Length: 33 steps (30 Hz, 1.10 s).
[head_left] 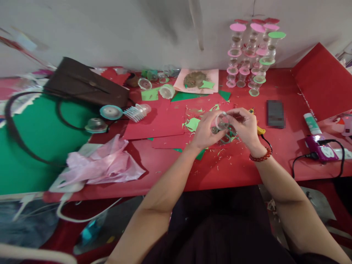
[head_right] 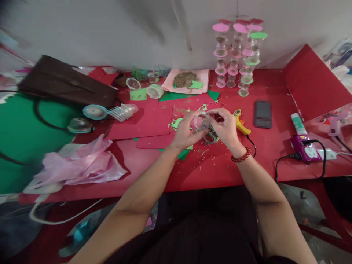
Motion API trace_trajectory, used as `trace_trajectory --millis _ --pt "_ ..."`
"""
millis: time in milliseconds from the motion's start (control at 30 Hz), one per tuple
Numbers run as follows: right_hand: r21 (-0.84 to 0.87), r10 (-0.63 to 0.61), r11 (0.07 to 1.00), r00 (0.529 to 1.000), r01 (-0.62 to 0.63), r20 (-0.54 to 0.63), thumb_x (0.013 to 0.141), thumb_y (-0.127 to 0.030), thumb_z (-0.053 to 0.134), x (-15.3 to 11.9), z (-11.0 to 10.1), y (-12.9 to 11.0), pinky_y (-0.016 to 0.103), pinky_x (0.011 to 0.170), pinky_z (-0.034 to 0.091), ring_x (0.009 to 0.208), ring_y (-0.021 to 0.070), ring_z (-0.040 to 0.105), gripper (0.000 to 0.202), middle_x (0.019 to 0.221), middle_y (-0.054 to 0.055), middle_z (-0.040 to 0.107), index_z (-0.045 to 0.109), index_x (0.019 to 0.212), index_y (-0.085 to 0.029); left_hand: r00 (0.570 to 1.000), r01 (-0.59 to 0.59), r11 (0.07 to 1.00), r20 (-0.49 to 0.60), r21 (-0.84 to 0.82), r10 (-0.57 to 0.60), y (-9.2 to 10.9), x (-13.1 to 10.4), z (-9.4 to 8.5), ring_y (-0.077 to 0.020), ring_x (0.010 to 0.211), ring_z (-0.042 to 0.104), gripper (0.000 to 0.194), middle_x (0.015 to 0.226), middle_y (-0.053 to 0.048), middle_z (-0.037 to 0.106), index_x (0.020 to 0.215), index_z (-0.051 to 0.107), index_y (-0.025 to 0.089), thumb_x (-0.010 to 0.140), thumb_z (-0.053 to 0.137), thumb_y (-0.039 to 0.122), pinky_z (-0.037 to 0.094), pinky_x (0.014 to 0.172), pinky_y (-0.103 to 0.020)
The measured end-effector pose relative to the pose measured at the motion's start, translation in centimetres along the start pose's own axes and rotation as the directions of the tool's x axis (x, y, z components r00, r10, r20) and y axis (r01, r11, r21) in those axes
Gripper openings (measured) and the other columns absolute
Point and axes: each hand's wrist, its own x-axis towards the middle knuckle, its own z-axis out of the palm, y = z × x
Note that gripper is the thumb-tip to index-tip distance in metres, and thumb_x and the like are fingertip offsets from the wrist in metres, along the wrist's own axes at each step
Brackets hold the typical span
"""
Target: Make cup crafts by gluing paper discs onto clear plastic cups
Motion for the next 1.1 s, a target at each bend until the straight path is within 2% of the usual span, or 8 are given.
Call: trace_trajectory --millis 100,300,467,600,733,833,1000,1100 --pt "-0.023 -0.015 1.000 1.000 0.015 -0.001 0.084 -0.030 0.075 0.1 -0.1 -0.1 0.039 0.081 0.056 0.082 0.0183 0.068 0.004 0.089 0.001 0.076 0.076 0.085 -0.026 0.998 -0.056 0.996 -0.002 0.067 0.056 0.0 -0.1 0.0 -0.0295 0.122 0.070 0.054 0.129 -0.012 0.074 0.136 0.058 0.024 0.092 0.073 0.051 0.057 0.105 -0.049" --pt "-0.060 -0.106 0.992 0.994 0.107 0.010 0.083 -0.026 0.075 0.3 -0.4 -0.2 0.038 0.078 0.053 0.081 0.0187 0.065 0.003 0.085 0.000 0.073 0.075 0.081 -0.027 0.996 -0.095 0.979 0.019 0.179 0.093 0.1 -0.1 -0.3 -0.0303 0.122 0.068 0.049 0.130 -0.012 0.073 0.134 0.060 0.025 0.094 0.067 0.053 0.055 0.107 -0.052" --pt "-0.070 -0.100 0.992 0.994 0.102 0.036 0.081 -0.026 0.075 0.5 -0.6 -0.3 0.039 0.077 0.052 0.079 0.0190 0.063 0.005 0.083 0.000 0.072 0.073 0.077 -0.027 0.992 -0.127 0.967 0.041 0.222 0.121 0.4 0.2 -0.6 -0.0310 0.121 0.067 0.046 0.126 -0.012 0.074 0.130 0.063 0.024 0.095 0.065 0.055 0.053 0.109 -0.054" --pt "-0.114 -0.146 0.983 0.989 0.143 -0.017 0.080 -0.026 0.077 0.4 -0.6 -0.4 0.039 0.076 0.052 0.078 0.0197 0.061 0.008 0.079 0.000 0.070 0.074 0.073 -0.029 0.991 -0.132 0.965 0.041 0.228 0.126 0.5 0.2 -0.6 -0.0301 0.121 0.067 0.046 0.126 -0.011 0.073 0.130 0.064 0.025 0.096 0.065 0.055 0.053 0.109 -0.053" --pt "-0.151 -0.205 0.969 0.978 0.196 -0.044 0.082 -0.026 0.077 0.2 -0.6 -0.6 0.040 0.077 0.053 0.078 0.0203 0.060 0.011 0.081 0.000 0.069 0.075 0.072 -0.031 0.990 -0.143 0.964 0.027 0.223 0.140 0.5 0.3 -0.7 -0.0304 0.122 0.066 0.044 0.126 -0.010 0.073 0.133 0.063 0.027 0.096 0.067 0.050 0.052 0.110 -0.054" --pt "-0.162 -0.232 0.961 0.972 0.225 -0.023 0.084 -0.025 0.076 0.2 -0.7 -0.6 0.039 0.077 0.053 0.076 0.0197 0.059 0.011 0.082 0.000 0.069 0.075 0.074 -0.030 0.987 -0.158 0.954 0.030 0.254 0.155 0.4 0.3 -0.8 -0.0303 0.123 0.065 0.042 0.126 -0.010 0.073 0.133 0.064 0.027 0.096 0.066 0.047 0.053 0.110 -0.054" --pt "-0.193 -0.191 0.960 0.979 0.202 0.073 0.084 -0.022 0.073 0.5 -1.2 -0.5 0.040 0.081 0.054 0.081 0.0204 0.059 0.012 0.085 0.001 0.068 0.071 0.074 -0.028 0.974 -0.223 0.921 0.035 0.320 0.224 0.1 0.1 -0.9 -0.0299 0.122 0.066 0.039 0.125 -0.009 0.074 0.130 0.066 0.027 0.096 0.068 0.045 0.054 0.110 -0.054" --pt "-0.195 -0.214 0.953 0.970 0.233 0.113 0.084 -0.018 0.069 0.7 -1.3 -0.6 0.040 0.084 0.053 0.084 0.0208 0.060 0.014 0.086 0.001 0.068 0.069 0.074 -0.028 0.976 -0.217 0.924 0.050 0.315 0.212 0.0 0.1 -1.0 -0.0301 0.124 0.065 0.040 0.126 -0.009 0.074 0.131 0.066 0.028 0.096 0.068 0.046 0.053 0.111 -0.055"
